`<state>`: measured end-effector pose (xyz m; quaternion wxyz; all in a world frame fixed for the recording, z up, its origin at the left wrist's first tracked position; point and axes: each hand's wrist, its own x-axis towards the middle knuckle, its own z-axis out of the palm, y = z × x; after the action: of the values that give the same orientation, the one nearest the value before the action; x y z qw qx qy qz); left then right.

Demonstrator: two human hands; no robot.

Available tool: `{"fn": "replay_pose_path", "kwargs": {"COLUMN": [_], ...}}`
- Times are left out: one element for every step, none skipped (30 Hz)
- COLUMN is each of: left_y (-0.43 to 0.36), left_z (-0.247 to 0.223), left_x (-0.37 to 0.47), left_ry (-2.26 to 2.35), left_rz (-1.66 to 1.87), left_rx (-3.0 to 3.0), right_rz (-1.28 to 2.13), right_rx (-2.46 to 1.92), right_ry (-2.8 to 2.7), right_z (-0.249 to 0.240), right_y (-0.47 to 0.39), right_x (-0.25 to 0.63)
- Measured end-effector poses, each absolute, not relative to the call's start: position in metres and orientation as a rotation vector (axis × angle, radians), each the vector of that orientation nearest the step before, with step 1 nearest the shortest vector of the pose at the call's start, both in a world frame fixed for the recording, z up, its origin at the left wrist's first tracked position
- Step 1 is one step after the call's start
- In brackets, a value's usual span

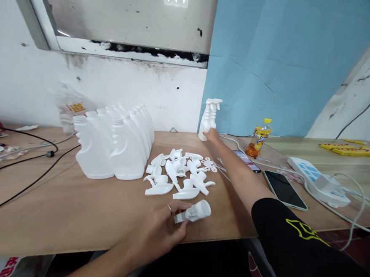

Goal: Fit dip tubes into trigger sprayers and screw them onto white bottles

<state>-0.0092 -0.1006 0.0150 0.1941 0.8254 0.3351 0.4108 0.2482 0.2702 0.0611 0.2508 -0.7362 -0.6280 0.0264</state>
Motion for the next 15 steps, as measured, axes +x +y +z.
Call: {"fn": "replay_pose_path", "kwargs": {"left_y": [-0.103,-0.105,-0.105,-0.105,-0.104,-0.103,-0.101,-0.100,-0.098,-0.096,-0.095,-0.094,-0.094,-0.094,-0.094], "left_z": [0.014,0.013,0.012,0.011,0.011,0.010,0.009,0.008,0.008,0.008,0.008,0.008,0.009,0.010,0.011], "left_x": [-0.007,-0.005,-0.003,-0.002,-0.001,-0.001,-0.001,-0.002,-0.002,-0.003,-0.003,-0.004,-0.004,-0.004,-0.004], "left_ry": [0.958,0.978,0.996,1.013,1.028,1.042,1.056,1.070,1.083,1.094,1.101,1.105,1.105,1.103,1.099], "left_rz": [1.094,1.046,1.016,0.988,0.965,0.957,0.955,0.948,0.933,0.910,0.885,0.855,0.832,0.823,0.820], "left_rx": [2.263,2.231,2.213,2.207,2.210,2.214,2.218,2.222,2.225,2.225,2.222,2.220,2.223,2.234,2.251], "right_rz": [0.076,0.079,0.080,0.079,0.076,0.073,0.071,0.070,0.072,0.077,0.085,0.100,0.121,0.148,0.179], "right_rx": [-2.009,-2.014,-2.016,-2.015,-2.013,-2.008,-2.001,-1.987,-1.965,-1.931,-1.885,-1.829,-1.767,-1.703,-1.642], "right_ry": [-1.720,-1.732,-1.746,-1.762,-1.781,-1.805,-1.833,-1.869,-1.915,-1.972,-2.038,-2.114,-2.194,-2.274,-2.350], "right_z": [0.062,0.064,0.066,0.068,0.070,0.072,0.075,0.078,0.080,0.082,0.084,0.084,0.084,0.082,0.080], "right_y": [0.271,0.271,0.271,0.270,0.268,0.265,0.261,0.256,0.249,0.241,0.231,0.220,0.206,0.192,0.177], "right_x": [0.248,0.248,0.247,0.247,0.246,0.245,0.243,0.242,0.241,0.241,0.241,0.243,0.245,0.249,0.254]}}
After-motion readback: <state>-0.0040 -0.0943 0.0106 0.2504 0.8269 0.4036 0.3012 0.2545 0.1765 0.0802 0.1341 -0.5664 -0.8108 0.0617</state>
